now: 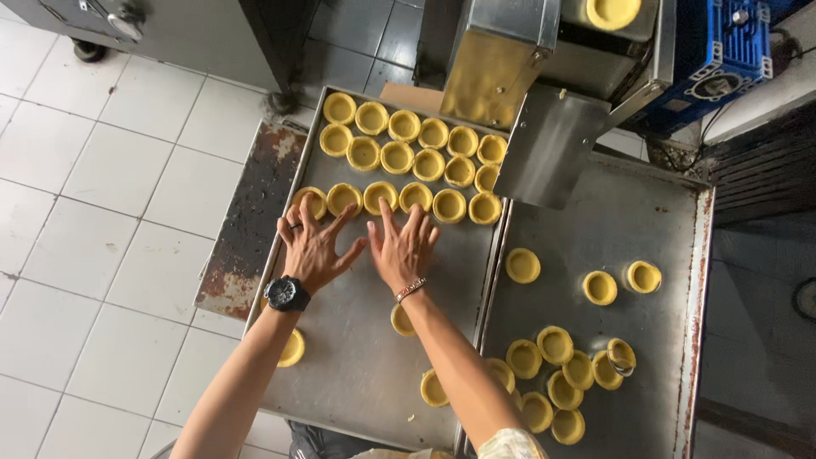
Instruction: The person arranges empty tart shells onto baking trays by hand as they come out of a production machine.
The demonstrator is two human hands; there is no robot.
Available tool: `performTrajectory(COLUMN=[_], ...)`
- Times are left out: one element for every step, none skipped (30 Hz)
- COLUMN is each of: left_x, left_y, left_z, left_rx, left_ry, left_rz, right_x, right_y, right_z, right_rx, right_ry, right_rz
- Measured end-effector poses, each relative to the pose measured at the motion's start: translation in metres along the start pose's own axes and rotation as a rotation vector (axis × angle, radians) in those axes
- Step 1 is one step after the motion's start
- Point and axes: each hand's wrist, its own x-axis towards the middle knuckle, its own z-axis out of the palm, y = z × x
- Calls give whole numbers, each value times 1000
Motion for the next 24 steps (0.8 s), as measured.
performTrajectory(left_x=[7,15,21,44,60,75,89,103,118,118,120,122,118,113,107,107,105,103,103,103,104,102,104,106], left_y=[-2,-4,-6,-15,-20,-25,-28,-31,-32,-35,-39,-43,-40,-37,-36,-34,-31,-27,-26,-25,-25,-21,-18,-15], left_z=[-5,-9,-13,-9,-3,4,5,5,6,8,9,10,9,9,8,10,14,18,22,26,29,26,22,18], left_rx=[0,24,48,47,34,19,16,40,63,59,76,94,95,135,176,178,184,190,187,164,143,142,86,30], left_ry=[4,98,190,191,219,246,245,257,275,280,275,270,279,313,339,339,323,307,304,261,219,217,124,32], left_rz=[2,19,39,42,125,207,204,283,360,356,347,338,337,306,282,288,275,261,262,250,238,241,183,126], right_x=[0,0,-1,6,6,5,7,9,13,13,17,20,25,29,30,36,39,42,50,57,66,64,67,70], right_y=[-1,-2,-3,-1,3,7,7,6,8,10,12,16,17,19,18,18,21,24,24,25,24,24,23,22], right_z=[8,16,25,31,34,38,40,40,40,43,46,48,45,42,39,45,50,56,51,45,39,34,31,27], right_rx=[-1,10,22,21,-7,-35,-37,-66,-99,-104,-100,-96,-97,-90,-80,-78,-50,-23,-25,64,154,154,128,102], right_ry=[4,-48,-102,-99,-53,-7,-9,16,45,47,20,-6,2,-12,-30,-28,-25,-23,-27,-24,-18,-19,-45,-70], right_rz=[0,15,33,36,29,21,19,28,34,29,39,48,45,60,84,90,79,67,70,26,-17,-14,-42,-70])
